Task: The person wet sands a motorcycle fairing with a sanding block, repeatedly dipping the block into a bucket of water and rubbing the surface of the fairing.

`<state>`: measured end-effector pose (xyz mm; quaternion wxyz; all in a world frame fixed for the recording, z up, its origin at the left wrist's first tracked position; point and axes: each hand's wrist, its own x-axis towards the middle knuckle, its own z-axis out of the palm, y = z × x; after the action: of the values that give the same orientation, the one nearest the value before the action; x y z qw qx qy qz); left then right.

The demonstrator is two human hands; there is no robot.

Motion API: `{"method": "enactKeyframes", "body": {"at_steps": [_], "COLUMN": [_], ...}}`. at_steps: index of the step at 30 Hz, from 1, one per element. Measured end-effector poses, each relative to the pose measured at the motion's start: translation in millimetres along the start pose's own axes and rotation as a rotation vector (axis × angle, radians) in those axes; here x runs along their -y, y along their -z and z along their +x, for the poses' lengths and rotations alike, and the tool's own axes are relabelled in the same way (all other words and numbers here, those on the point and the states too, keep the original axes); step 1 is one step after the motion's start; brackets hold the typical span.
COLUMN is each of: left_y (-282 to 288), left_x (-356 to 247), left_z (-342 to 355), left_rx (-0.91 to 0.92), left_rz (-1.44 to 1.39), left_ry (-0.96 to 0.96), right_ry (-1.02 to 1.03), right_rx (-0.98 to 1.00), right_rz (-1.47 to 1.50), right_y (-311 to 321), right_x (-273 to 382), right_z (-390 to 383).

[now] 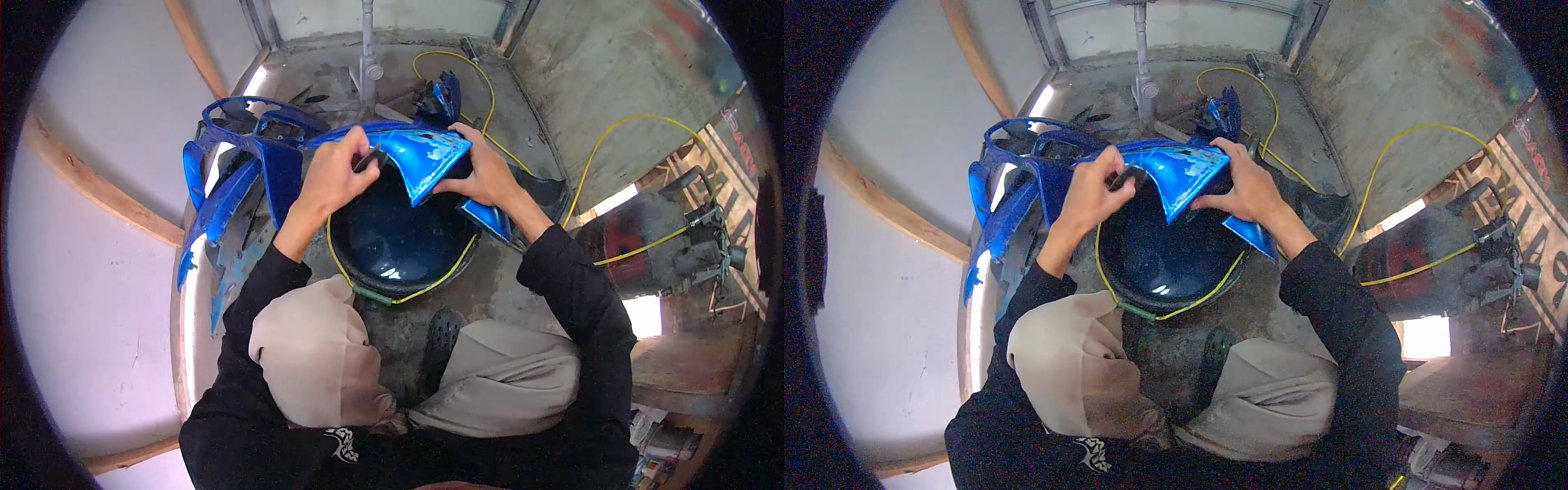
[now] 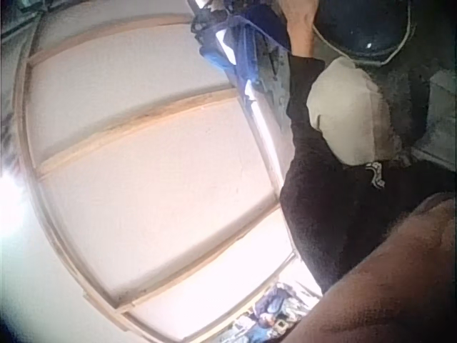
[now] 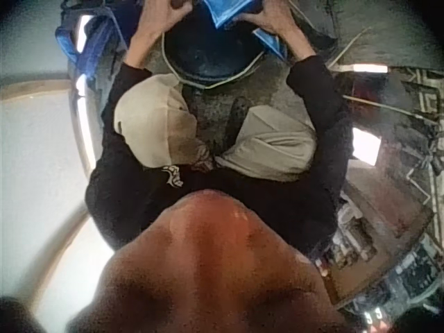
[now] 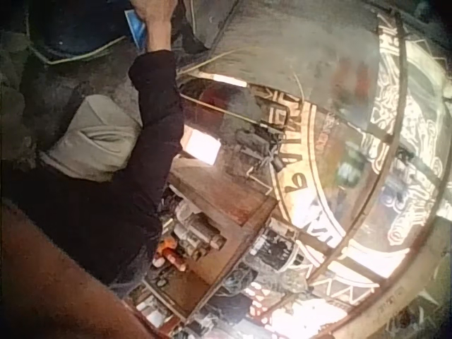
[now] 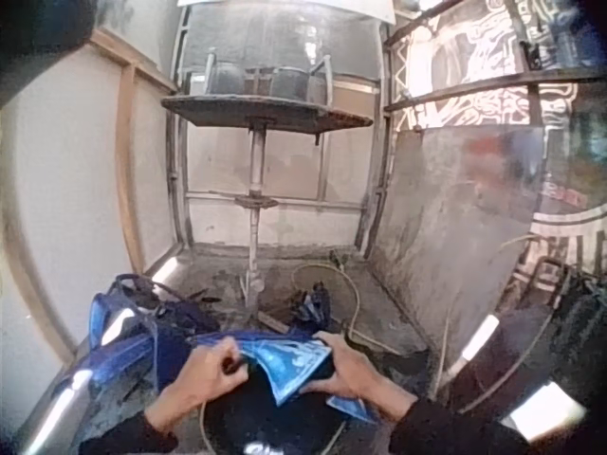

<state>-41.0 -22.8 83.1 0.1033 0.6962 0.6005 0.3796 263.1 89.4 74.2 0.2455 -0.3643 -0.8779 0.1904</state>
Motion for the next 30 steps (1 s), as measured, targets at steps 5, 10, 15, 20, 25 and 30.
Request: {"method": "enactKeyframes", "body": {"at_steps": [5,10,15,20,25,30], "left_y": [-10.3,-24.1,-23.9,-21.6,-52.4,-36.7], "left_x": [-1.6,-18.9,-5.9,17.0,-8.3,1.8], "left_z": [-6.8,-13.8,-11.0,-10.4,-21.9,-11.7], "left_rx": [0.055,0.366,0.32,0.188,0.205,0.15], "left_rz": [0.092,0.207,0.216,0.305,0.075,0.255], "left_ry": [-0.23,-0.19,-0.271,-0.019,-0.267,-0.006], "right_ry": [0.016,0.035,0.026,0.048,0.042,0.027], "right_rx": [-0.005,-0.023,-0.01,-0.022,-0.023,-0.009], "right_rz": [-0.001,0.01,0.002,-0.009,0.013,0.011], "right_y": [-2.8,-3.1,-2.8,-2.4,-5.0,0.3], "right_x": [-0.9,-4.9,-1.8,-0.6,-7.6,2.4], "right_z": [2.9,1.4,1.9,3.0,2.2,2.7]}}
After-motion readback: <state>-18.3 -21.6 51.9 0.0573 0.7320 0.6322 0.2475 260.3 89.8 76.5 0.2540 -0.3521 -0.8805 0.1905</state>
